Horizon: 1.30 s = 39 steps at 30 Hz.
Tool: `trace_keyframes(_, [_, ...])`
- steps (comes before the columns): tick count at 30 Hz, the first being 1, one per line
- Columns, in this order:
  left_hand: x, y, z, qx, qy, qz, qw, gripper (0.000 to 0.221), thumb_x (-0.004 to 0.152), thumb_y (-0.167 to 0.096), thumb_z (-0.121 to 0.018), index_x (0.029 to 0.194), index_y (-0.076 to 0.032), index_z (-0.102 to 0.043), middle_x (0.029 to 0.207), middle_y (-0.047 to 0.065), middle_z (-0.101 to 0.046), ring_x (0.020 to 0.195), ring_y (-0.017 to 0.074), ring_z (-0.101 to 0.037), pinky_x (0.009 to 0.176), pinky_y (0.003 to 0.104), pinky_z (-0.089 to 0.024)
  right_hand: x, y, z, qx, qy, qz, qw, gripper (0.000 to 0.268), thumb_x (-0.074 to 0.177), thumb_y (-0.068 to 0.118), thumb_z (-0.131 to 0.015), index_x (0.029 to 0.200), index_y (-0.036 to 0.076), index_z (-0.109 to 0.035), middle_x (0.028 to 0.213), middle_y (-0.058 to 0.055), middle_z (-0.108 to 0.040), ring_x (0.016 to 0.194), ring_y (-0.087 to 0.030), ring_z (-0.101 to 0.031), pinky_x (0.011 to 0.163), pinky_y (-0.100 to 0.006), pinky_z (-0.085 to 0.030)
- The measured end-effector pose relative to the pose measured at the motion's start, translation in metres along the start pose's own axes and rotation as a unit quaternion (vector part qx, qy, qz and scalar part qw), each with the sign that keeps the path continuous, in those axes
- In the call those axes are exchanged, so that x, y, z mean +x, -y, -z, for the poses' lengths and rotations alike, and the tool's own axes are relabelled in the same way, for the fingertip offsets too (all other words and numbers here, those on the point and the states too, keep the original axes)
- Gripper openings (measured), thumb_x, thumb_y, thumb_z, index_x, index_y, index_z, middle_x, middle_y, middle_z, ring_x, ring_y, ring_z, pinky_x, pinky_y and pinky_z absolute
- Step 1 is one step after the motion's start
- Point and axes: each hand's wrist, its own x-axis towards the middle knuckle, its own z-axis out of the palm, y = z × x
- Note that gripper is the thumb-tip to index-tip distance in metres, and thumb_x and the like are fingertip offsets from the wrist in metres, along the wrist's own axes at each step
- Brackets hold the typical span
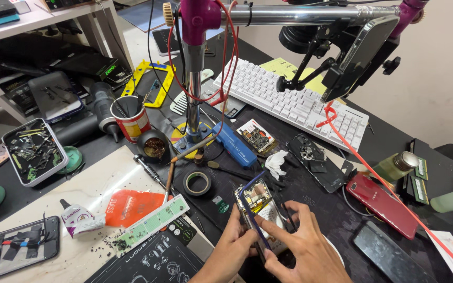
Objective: The person is repairing a smartphone, handling internal electronic components and using a blue pry tool to align the battery and cables within the device frame.
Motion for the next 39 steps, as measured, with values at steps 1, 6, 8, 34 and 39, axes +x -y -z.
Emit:
trace_keyframes(1, [0.000,-0.001,0.000,0.015,-0.006,0.005,1.000,0.079,0.094,-0.009,-0.052,0.161,-0.029,-0.017,0.119,0.003,-0.063,0.095,0.0087,-0.063,0.074,0.025,-0.055,0.000,0.000,-0.001,-0.006,-0.014,0.023,1.000,0.073,0.064,0.039,-0.080,0.136,0.040,-0.069,0.143,-0.023,-0.041,0.119,-0.042,-0.056,0.089,-0.045,-0.054])
trace_keyframes(6, [-0.003,-0.003,-0.002,0.004,0.008,-0.014,1.000,0.076,0.094,-0.008,-0.053,0.160,-0.027,-0.022,0.120,0.002,-0.063,0.096,0.0077,-0.064,0.074,0.024,-0.055,-0.002,-0.001,-0.002,-0.008,-0.041,0.049,0.998,0.073,0.064,0.037,-0.081,0.136,0.038,-0.071,0.142,-0.027,-0.042,0.122,-0.046,-0.054,0.087,-0.046,-0.054])
trace_keyframes(8, [-0.003,-0.005,-0.003,-0.009,0.025,-0.025,0.999,0.076,0.096,-0.008,-0.054,0.161,-0.027,-0.021,0.123,0.002,-0.063,0.097,0.0081,-0.063,0.073,0.023,-0.054,-0.002,0.000,-0.002,-0.004,-0.027,0.034,0.999,0.073,0.065,0.037,-0.080,0.137,0.038,-0.069,0.143,-0.026,-0.041,0.120,-0.044,-0.055,0.088,-0.046,-0.054])
trace_keyframes(34, [0.003,0.008,0.012,-0.079,0.055,0.016,0.995,0.071,0.097,-0.007,-0.058,0.159,-0.024,-0.029,0.123,0.004,-0.059,0.101,0.0127,-0.059,0.081,0.031,-0.052,-0.008,0.006,0.002,-0.018,-0.080,0.087,0.993,0.073,0.063,0.033,-0.082,0.135,0.029,-0.071,0.140,-0.031,-0.043,0.120,-0.049,-0.050,0.091,-0.053,-0.049])
trace_keyframes(39, [-0.001,-0.001,0.004,-0.064,0.051,0.034,0.996,0.076,0.093,-0.008,-0.057,0.158,-0.029,-0.023,0.128,0.001,-0.059,0.107,0.0117,-0.062,0.085,0.031,-0.055,-0.008,0.005,0.003,-0.025,-0.080,0.090,0.992,0.072,0.063,0.033,-0.082,0.134,0.028,-0.071,0.140,-0.030,-0.043,0.121,-0.048,-0.049,0.093,-0.054,-0.047])
